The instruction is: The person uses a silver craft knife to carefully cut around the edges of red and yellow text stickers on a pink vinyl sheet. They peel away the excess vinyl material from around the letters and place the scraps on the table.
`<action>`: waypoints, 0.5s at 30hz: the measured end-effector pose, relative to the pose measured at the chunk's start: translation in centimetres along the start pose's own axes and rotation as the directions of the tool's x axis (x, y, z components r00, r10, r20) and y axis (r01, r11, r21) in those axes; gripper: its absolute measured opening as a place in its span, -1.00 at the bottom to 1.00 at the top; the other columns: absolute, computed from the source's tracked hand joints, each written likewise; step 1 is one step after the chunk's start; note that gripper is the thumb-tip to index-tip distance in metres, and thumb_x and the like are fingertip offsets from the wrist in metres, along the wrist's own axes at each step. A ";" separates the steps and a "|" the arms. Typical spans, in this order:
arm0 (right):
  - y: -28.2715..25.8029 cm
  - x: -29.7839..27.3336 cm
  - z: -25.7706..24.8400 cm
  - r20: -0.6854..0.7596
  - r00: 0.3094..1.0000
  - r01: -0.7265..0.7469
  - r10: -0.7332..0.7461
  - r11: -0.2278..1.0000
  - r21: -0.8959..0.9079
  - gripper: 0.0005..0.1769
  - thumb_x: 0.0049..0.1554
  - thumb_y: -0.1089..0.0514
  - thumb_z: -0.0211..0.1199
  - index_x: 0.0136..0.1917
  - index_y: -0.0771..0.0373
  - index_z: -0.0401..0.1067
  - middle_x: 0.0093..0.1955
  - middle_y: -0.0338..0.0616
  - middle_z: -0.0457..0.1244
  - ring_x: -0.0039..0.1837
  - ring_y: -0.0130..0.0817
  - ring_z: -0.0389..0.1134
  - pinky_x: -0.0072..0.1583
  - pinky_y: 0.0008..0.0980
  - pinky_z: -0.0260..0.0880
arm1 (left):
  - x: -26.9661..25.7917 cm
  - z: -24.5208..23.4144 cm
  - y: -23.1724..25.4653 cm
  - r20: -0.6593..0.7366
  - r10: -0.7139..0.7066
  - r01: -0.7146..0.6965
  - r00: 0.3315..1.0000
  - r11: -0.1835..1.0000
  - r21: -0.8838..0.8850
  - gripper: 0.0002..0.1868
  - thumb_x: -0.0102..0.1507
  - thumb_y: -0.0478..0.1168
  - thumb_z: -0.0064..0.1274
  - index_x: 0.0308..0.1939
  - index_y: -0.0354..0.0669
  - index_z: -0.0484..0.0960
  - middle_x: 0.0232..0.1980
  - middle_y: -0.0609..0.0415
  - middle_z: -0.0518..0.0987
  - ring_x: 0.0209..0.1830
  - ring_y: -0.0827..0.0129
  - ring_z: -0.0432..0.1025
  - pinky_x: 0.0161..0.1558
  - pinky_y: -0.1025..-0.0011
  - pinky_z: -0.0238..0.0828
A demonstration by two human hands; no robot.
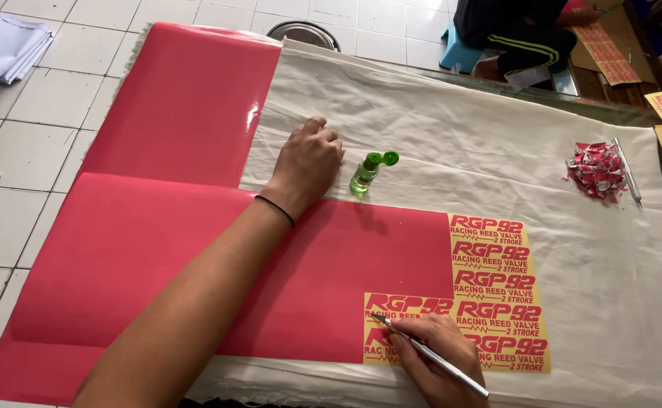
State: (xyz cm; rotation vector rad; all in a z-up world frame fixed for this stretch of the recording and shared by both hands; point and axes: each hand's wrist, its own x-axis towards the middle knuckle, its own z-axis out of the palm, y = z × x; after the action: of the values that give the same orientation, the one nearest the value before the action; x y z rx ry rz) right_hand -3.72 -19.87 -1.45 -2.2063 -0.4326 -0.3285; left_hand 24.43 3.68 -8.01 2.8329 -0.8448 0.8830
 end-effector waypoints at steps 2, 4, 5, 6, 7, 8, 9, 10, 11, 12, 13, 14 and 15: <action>0.0 0.0 0.0 0.012 1.000 -0.005 0.005 1.000 0.005 -0.83 0.07 0.16 0.40 -0.02 0.13 0.61 -0.16 -0.30 0.50 -0.16 -0.42 0.45 -0.02 -0.44 0.45 | -0.4 -1.1 0.1 0.060 -0.044 0.049 0.997 0.995 -0.085 -0.76 0.31 -0.12 -0.05 -0.07 -0.13 0.62 0.03 0.12 0.58 0.34 -0.01 0.28 0.27 0.08 0.21; 0.0 0.0 -0.1 0.021 1.000 -0.009 0.008 1.000 0.009 -0.83 0.08 0.16 0.39 -0.01 0.12 0.60 -0.16 -0.30 0.49 -0.14 -0.42 0.45 -0.01 -0.44 0.44 | -0.3 -3.1 0.2 0.121 -0.081 0.101 0.989 0.981 -0.164 -0.47 0.40 -0.06 -0.23 0.32 -0.29 0.54 0.36 0.06 0.54 0.52 -0.10 0.16 0.42 -0.06 0.02; 0.0 0.1 -0.2 0.020 1.000 0.005 -0.005 1.000 0.003 -0.83 0.09 0.17 0.37 -0.01 0.12 0.61 -0.15 -0.30 0.49 -0.14 -0.42 0.46 -0.01 -0.43 0.44 | 0.1 -4.6 0.1 0.296 -0.133 0.216 0.946 0.939 -0.268 -0.44 0.39 0.00 -0.26 0.46 -0.03 0.35 0.53 0.03 0.10 0.58 -0.23 -0.16 0.46 -0.21 -0.25; -0.2 0.0 -0.3 0.021 1.000 0.015 -0.015 1.000 -0.003 -0.84 0.10 0.19 0.36 -0.01 0.12 0.61 -0.14 -0.29 0.49 -0.13 -0.41 0.48 0.00 -0.42 0.43 | 0.3 -6.1 0.2 0.468 -0.154 0.340 0.870 0.875 -0.345 -0.34 0.38 0.05 -0.30 0.60 0.22 0.17 0.70 -0.02 -0.32 0.64 -0.36 -0.47 0.49 -0.35 -0.52; -0.3 -0.1 -0.3 0.021 1.000 0.009 -0.009 1.000 -0.003 -0.84 0.10 0.19 0.36 -0.01 0.12 0.61 -0.14 -0.29 0.49 -0.13 -0.41 0.48 0.00 -0.42 0.43 | -0.3 -6.2 -0.1 0.472 -0.150 0.339 0.869 0.874 -0.347 -0.34 0.38 0.05 -0.30 0.60 0.22 0.17 0.70 -0.02 -0.32 0.64 -0.36 -0.47 0.49 -0.35 -0.52; -0.3 0.0 -0.3 0.022 1.000 0.008 -0.008 1.000 0.007 -0.85 0.10 0.19 0.36 -0.01 0.12 0.60 -0.14 -0.30 0.49 -0.14 -0.41 0.47 0.02 -0.40 0.40 | -0.7 -6.3 -0.5 0.397 -0.187 0.341 0.899 0.867 -0.363 -0.28 0.43 0.01 -0.23 0.66 0.23 -0.07 0.65 0.05 -0.57 0.60 -0.25 -0.68 0.45 -0.47 -0.57; -0.4 0.0 -0.3 0.023 1.000 0.007 -0.008 1.000 0.017 -0.86 0.11 0.20 0.35 -0.02 0.12 0.59 -0.15 -0.31 0.49 -0.14 -0.42 0.47 0.04 -0.39 0.38 | -1.1 -6.5 -0.8 0.320 -0.223 0.340 0.921 0.860 -0.379 -0.15 0.48 -0.04 -0.17 0.73 0.24 -0.32 0.59 0.12 -0.81 0.56 -0.13 -0.89 0.42 -0.59 -0.63; -0.2 -0.2 -0.3 0.022 1.000 0.008 -0.008 1.000 0.016 -0.86 0.11 0.20 0.35 -0.02 0.12 0.59 -0.15 -0.31 0.49 -0.14 -0.42 0.47 0.04 -0.39 0.38 | -1.2 -8.0 -0.2 0.318 -0.223 0.339 0.921 0.861 -0.380 -0.15 0.48 -0.04 -0.17 0.73 0.24 -0.32 0.59 0.12 -0.81 0.56 -0.13 -0.89 0.42 -0.59 -0.63; 0.0 -0.5 -0.4 0.011 1.000 -0.019 0.019 1.000 0.020 -0.85 0.12 0.18 0.35 0.00 0.11 0.58 -0.11 -0.32 0.49 -0.12 -0.43 0.48 0.03 -0.40 0.40 | -1.4 -9.5 0.4 0.082 -0.277 0.287 0.957 0.876 -0.388 -0.31 0.43 -0.13 -0.04 0.56 -0.07 -0.01 0.47 -0.12 -0.30 0.47 -0.19 -0.36 0.41 -0.35 -0.25; 0.2 -0.6 -0.3 0.001 0.999 -0.044 0.044 0.999 0.026 -0.83 0.12 0.17 0.35 0.02 0.11 0.58 -0.08 -0.33 0.50 -0.09 -0.44 0.48 0.02 -0.42 0.43 | -1.5 -11.0 0.9 -0.162 -0.314 0.234 0.936 0.895 -0.380 -0.45 0.38 -0.22 0.09 0.38 -0.39 0.30 0.36 -0.37 0.21 0.38 -0.26 0.17 0.40 -0.13 0.14; 0.4 -0.8 -0.2 0.000 0.999 -0.041 0.041 0.999 0.027 -0.83 0.12 0.17 0.35 0.02 0.11 0.58 -0.08 -0.33 0.50 -0.09 -0.44 0.48 0.02 -0.42 0.43 | -2.2 -12.4 2.9 -0.164 -0.314 0.234 0.935 0.896 -0.378 -0.45 0.38 -0.22 0.09 0.38 -0.39 0.30 0.36 -0.37 0.21 0.38 -0.26 0.17 0.40 -0.13 0.14; 0.5 -1.1 0.0 -0.062 0.978 -0.185 0.198 0.968 0.171 -0.81 0.11 0.22 0.33 0.02 0.19 0.59 -0.09 -0.19 0.53 -0.06 -0.41 0.55 0.02 -0.43 0.56 | -2.8 -13.8 4.9 -0.195 -0.281 0.184 0.939 0.895 -0.406 -0.66 0.41 -0.25 -0.02 0.19 -0.39 0.40 0.15 -0.28 0.33 0.14 -0.15 0.24 0.21 -0.03 0.20; 0.6 -1.4 0.1 -0.099 0.929 -0.309 0.356 0.896 0.319 -0.80 0.09 0.28 0.32 0.03 0.27 0.60 -0.11 -0.05 0.55 -0.02 -0.37 0.62 0.02 -0.43 0.69 | -3.5 -15.1 6.9 -0.227 -0.250 0.133 0.941 0.892 -0.432 -0.80 0.44 -0.27 -0.12 0.01 -0.38 0.50 -0.05 -0.20 0.44 -0.10 -0.04 0.32 0.01 0.06 0.26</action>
State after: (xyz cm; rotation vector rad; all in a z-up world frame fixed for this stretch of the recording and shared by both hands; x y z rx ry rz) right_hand -4.71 -20.37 -2.46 -1.8974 -0.0091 -0.2281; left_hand 10.73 2.65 2.02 2.3112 -0.6104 0.9179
